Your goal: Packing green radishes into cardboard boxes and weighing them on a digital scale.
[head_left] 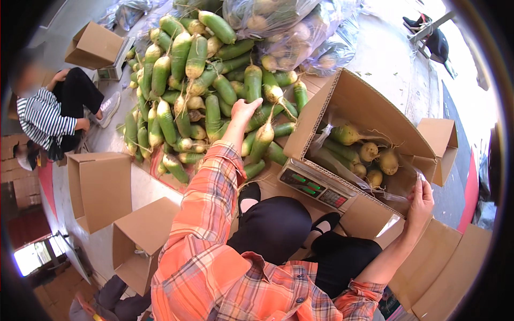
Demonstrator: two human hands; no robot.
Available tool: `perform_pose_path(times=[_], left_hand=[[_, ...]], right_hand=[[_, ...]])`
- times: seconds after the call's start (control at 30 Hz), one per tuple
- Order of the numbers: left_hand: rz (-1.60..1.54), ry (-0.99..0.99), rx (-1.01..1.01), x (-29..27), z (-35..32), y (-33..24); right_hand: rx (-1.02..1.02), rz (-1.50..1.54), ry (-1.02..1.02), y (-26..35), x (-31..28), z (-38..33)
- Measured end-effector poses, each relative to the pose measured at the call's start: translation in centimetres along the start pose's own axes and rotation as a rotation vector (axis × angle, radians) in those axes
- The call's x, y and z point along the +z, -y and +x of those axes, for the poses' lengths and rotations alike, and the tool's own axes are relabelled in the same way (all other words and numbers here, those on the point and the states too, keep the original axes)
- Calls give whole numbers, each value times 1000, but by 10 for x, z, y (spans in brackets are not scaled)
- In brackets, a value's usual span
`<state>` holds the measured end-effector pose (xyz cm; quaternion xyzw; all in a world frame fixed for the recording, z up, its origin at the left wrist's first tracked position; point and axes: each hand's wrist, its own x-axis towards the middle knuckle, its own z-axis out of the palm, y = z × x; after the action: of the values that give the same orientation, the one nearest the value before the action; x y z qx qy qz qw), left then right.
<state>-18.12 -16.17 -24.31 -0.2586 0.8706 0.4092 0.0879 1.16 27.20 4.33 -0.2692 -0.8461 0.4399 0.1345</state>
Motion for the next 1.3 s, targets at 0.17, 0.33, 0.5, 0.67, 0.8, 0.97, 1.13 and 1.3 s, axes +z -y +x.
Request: perform_pose_path(times=[0.17,0.33,0.5,0.67,0.8,0.97,1.13,1.3], left_hand=[[-584,160,-205,9,2,-4],[-875,293,-410,-29,-38,-3],[-937,240,-340,-54,-109,28],[-960,90,-208,-76,-169,41],[-1018,89,-128,-93,-192,39],[-1139,27,70,-122,-217,12],[-1146,56,344,-173,-251,-30],[-1130,407,644,-155,-295,-99]], right_hand=[[1,13,-24,5,-1,-2],[3,21,-80,3,-2,-3],[-26,64,-70,0,-2,-3],[-250,-1,-235,6,9,-5],[-365,-102,-331,39,7,-26],[-438,74,-295,69,8,-55],[-498,384,154,100,42,-85],[-303,617,223,95,19,-122]])
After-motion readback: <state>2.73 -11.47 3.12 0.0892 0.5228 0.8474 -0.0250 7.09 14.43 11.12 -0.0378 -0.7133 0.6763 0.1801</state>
